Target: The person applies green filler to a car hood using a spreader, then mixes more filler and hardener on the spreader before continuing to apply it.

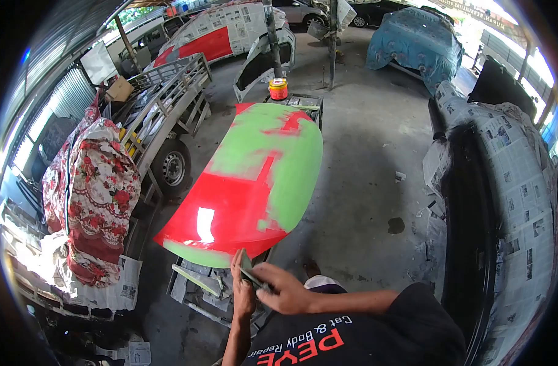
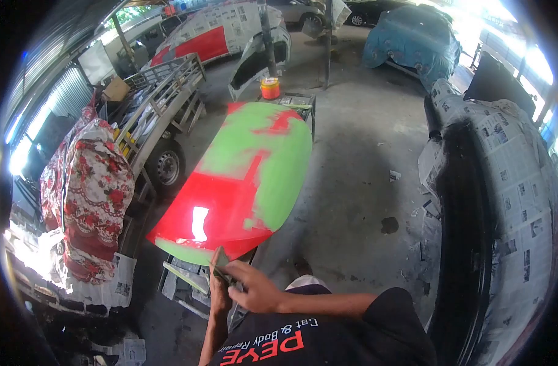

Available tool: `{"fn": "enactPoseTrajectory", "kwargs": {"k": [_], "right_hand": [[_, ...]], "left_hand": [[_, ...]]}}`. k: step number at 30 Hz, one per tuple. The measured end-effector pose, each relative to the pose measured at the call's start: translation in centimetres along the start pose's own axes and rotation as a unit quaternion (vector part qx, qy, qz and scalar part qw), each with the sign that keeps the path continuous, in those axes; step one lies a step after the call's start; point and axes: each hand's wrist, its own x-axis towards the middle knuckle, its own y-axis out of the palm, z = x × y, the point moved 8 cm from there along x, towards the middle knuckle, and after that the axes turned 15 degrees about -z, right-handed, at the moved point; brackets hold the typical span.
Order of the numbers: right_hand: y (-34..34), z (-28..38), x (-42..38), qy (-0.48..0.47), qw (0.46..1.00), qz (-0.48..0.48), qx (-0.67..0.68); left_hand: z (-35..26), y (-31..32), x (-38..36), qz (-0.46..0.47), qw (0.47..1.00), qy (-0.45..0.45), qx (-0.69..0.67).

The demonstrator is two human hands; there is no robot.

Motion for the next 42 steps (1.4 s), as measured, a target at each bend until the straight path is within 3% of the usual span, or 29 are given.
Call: {"fn": "enactPoseTrajectory", "kwargs": {"k": [1, 3, 4, 7, 9, 11, 13, 15, 17, 18, 19, 20, 21, 22, 23, 25, 27, 28, 29, 31, 32, 33, 35, 37, 38, 39, 41, 42], "right_hand": [[0.3, -0.2, 0.1, 0.001, 1.0, 0.001, 0.0], [-1.2, -0.5, 0.9, -0.056, 0.991, -0.104, -0.068], [-1.8, -2.9, 1.8, 0.034, 0.992, -0.105, -0.061], [-1.6, -1.7, 2.1, 0.069, 0.996, -0.038, -0.051], [-0.2, -1.0, 0.9, 0.058, 0.998, 0.004, -0.028], [0.2, -0.5, 1.1, -0.044, 0.996, -0.038, -0.067], [-0.9, -2.9, 1.9, -0.028, 0.989, -0.071, -0.127], [-1.9, -4.2, 3.4, 0.057, 0.99, -0.029, -0.125], [-2.6, -2.3, 3.2, 0.051, 0.991, -0.05, -0.112], [-2.9, -0.9, 3.0, 0.041, 0.994, -0.067, -0.078], [-3.3, -0.1, 3.1, 0.03, 0.995, -0.084, -0.046], [-2.3, -1.0, 2.4, 0.075, 0.997, -0.025, -0.019], [-1.9, -1.1, 2.0, 0.077, 0.997, -0.025, -0.019], [-0.4, -0.7, 1.7, 0.044, 0.998, 0.02, -0.03], [1.0, -0.4, 1.4, 0.01, 0.997, 0.063, -0.04], [1.9, -0.9, 0.7, -0.008, 0.993, 0.077, -0.09], [2.5, 0.7, -0.1, -0.068, 0.988, 0.095, -0.1], [3.1, 1.5, -0.5, -0.083, 0.986, 0.128, -0.069], [3.2, 1.1, -0.5, -0.083, 0.986, 0.129, -0.069], [2.2, -0.5, 0.5, -0.067, 0.996, 0.042, -0.05], [1.5, -2.5, 0.9, 0.047, 0.999, 0.004, -0.013], [1.2, -2.7, 1.4, 0.048, 0.999, 0.006, -0.013], [0.0, -2.9, 2.7, 0.03, 0.991, -0.002, -0.13], [0.0, -2.0, 2.0, 0.059, 0.994, -0.009, -0.096], [0.5, -0.2, 1.5, 0.0, 0.998, 0.006, -0.058], [0.8, 1.7, 0.8, -0.057, 0.998, 0.021, -0.02], [1.7, 2.1, 0.8, -0.064, 0.997, 0.039, -0.037], [1.4, 1.1, 1.6, -0.075, 0.996, -0.002, -0.05]], "left_hand": [[-0.2, 0.2, -0.1, 0.002, 0.999, 0.004, 0.036], [-1.0, 0.7, 0.1, 0.006, 0.994, 0.014, 0.106], [0.3, 0.8, -0.4, 0.023, 0.998, 0.042, 0.026], [-0.2, 0.0, -0.3, 0.022, 0.998, 0.034, 0.038], [0.7, -1.3, 0.1, -0.021, 0.999, 0.017, 0.033], [1.5, -1.1, -0.4, 0.002, 0.997, -0.069, -0.046], [-0.8, -0.6, -0.5, 0.016, 0.995, -0.06, -0.081], [-1.6, -0.5, -0.3, 0.029, 0.992, -0.046, -0.115], [2.6, -3.9, -1.2, -0.119, 0.957, -0.218, -0.152], [7.7, -6.3, -0.6, -0.088, 0.965, -0.2, -0.145], [6.8, -5.2, -0.4, -0.087, 0.965, -0.198, -0.146], [5.1, -4.1, -0.3, -0.148, 0.961, -0.183, -0.146], [4.2, -3.5, -0.7, -0.209, 0.952, -0.168, -0.145], [4.5, -2.8, -1.0, -0.202, 0.962, -0.123, -0.135], [4.1, -2.2, -0.9, -0.135, 0.981, -0.105, -0.093], [5.3, -0.7, -2.1, -0.111, 0.912, -0.234, -0.318], [2.9, -0.8, -2.2, -0.097, 0.922, -0.199, -0.319], [2.1, -1.5, -2.1, -0.091, 0.951, -0.149, -0.255], [3.5, -2.4, -2.2, -0.091, 0.951, -0.149, -0.255], [6.1, -2.3, -2.1, 0.01, 0.951, -0.109, -0.289], [3.2, -1.1, -1.3, -0.084, 0.982, -0.081, -0.151], [2.5, -1.2, -1.3, -0.086, 0.981, -0.082, -0.152], [0.8, -0.7, -1.4, -0.005, 1.0, 0.013, 0.007], [1.3, -0.8, -1.5, -0.022, 1.0, 0.004, -0.019], [1.9, -0.9, -1.5, -0.037, 0.998, 0.0, -0.049], [4.9, -2.1, -1.7, -0.072, 0.983, -0.115, -0.121], [7.8, -3.5, -1.3, -0.083, 0.976, -0.137, -0.146], [4.1, -2.4, -0.9, -0.067, 0.988, -0.09, -0.103]]}}
